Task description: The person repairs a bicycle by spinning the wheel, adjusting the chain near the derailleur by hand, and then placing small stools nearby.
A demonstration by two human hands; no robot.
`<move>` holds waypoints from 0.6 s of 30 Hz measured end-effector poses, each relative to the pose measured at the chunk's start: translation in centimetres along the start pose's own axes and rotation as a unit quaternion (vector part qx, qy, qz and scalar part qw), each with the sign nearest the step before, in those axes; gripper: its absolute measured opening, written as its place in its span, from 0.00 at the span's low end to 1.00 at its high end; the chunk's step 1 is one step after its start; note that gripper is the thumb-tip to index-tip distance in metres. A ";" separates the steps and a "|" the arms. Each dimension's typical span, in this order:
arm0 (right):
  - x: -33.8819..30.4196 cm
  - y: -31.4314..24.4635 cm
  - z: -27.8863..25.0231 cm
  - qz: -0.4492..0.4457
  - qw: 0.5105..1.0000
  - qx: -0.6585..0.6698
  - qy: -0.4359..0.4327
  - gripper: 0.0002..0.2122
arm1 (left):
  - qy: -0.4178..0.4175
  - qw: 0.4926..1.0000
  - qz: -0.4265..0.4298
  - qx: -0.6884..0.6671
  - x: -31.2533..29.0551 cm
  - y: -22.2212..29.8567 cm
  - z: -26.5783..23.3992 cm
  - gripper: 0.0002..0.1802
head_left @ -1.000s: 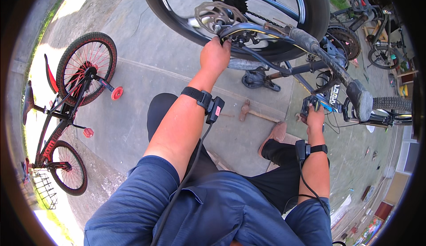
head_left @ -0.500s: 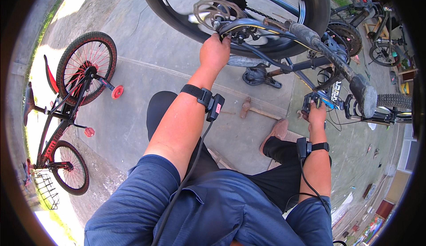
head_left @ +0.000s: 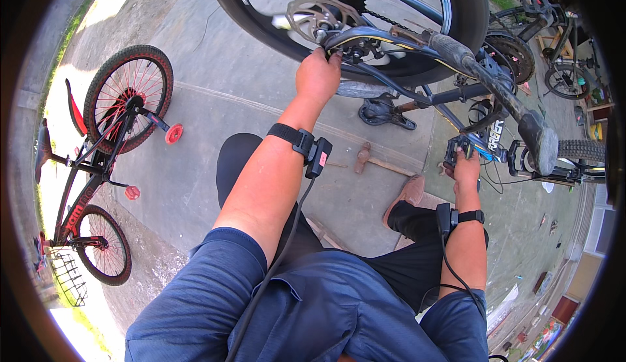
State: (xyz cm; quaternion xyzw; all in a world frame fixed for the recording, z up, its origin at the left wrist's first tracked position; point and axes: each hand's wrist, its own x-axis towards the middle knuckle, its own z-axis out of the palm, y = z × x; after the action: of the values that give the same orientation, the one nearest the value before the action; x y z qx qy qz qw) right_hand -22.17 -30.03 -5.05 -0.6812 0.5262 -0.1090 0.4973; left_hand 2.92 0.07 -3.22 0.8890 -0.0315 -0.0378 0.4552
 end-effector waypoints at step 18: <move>-0.3 -0.4 0.0 -0.011 1.000 0.021 -0.006 0.14 | 0.004 1.000 0.001 0.006 -0.3 0.6 -0.2 0.21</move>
State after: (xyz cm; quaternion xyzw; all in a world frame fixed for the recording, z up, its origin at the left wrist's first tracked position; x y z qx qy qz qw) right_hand -22.05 -29.79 -4.68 -0.6770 0.5130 -0.1214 0.5136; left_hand 2.61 -0.08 -2.59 0.8921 -0.0302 -0.0334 0.4496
